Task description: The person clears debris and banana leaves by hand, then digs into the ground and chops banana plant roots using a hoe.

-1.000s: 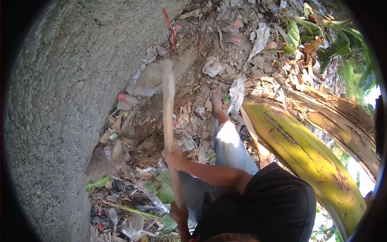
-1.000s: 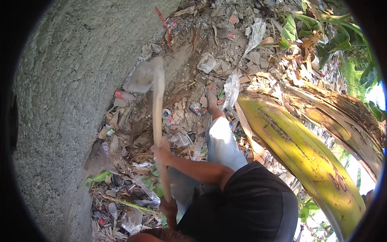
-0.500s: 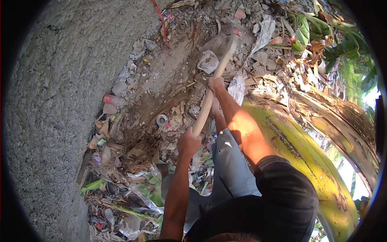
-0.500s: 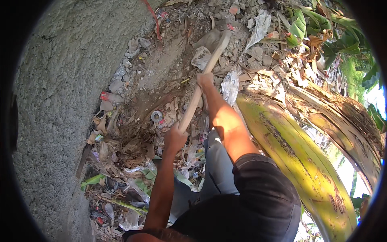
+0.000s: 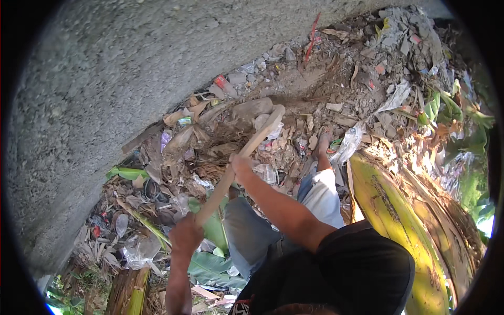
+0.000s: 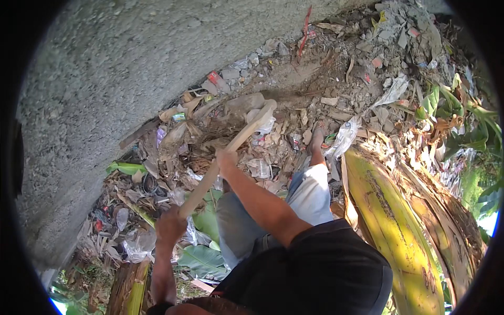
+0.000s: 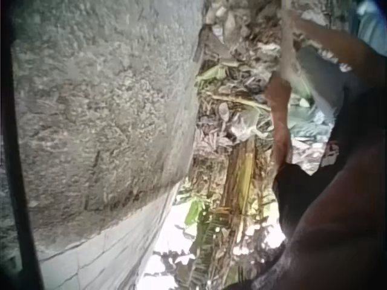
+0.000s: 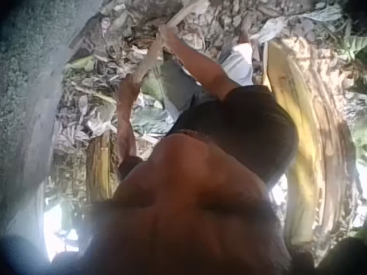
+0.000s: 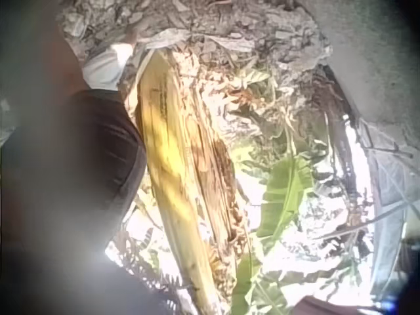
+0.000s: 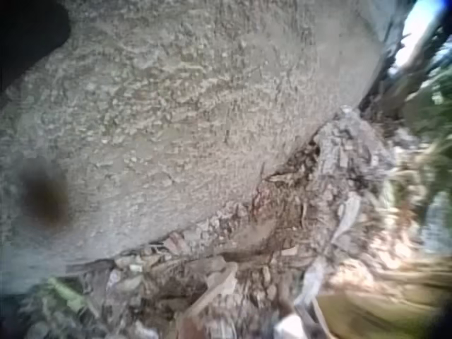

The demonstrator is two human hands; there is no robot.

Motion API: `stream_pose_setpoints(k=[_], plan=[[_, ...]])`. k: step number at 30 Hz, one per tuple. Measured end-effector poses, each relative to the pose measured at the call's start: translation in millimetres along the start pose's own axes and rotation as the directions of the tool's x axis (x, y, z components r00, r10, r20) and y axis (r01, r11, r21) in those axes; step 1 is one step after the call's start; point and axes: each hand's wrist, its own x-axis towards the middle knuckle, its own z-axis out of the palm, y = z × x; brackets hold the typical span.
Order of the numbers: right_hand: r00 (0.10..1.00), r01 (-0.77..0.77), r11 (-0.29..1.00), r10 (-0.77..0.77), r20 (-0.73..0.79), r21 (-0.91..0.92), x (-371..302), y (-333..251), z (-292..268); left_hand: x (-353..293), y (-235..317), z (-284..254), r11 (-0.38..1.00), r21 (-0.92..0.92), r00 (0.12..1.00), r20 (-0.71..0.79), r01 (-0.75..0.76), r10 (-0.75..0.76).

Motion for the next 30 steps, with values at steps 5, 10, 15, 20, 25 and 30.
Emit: stream_pose_setpoints(k=[5, 10, 15, 20, 25, 30], plan=[[0.976, 0.058, 0.981, -0.016, 0.217, -0.185, -232, 102, 74, -202, -132, -19, 0.922, -0.101, 0.922, -0.065, 0.375, -0.382], [0.877, 0.01, 0.982, 0.082, 0.473, -0.189, -300, 176, 73, -318, -172, 14, 0.902, 0.278, 0.844, -0.515, 0.331, -0.151], [0.886, -0.017, 0.96, 0.144, 0.441, -0.28, -269, 142, 48, -283, -145, 46, 0.919, -0.117, 0.864, -0.313, 0.376, -0.393], [0.945, 0.216, 0.971, -0.182, 0.274, -0.099, -157, 45, -12, -158, -61, 74, 0.978, -0.204, 0.928, -0.352, 0.047, -0.118], [0.955, 0.292, 0.957, -0.291, 0.046, 0.001, -66, -78, -68, -45, 40, 64, 0.967, -0.184, 0.94, -0.323, -0.174, 0.108], [0.919, 0.393, 0.919, -0.394, -0.024, -0.033, 25, -186, -74, 70, 107, 38, 0.95, -0.218, 0.956, -0.235, -0.225, 0.173]])
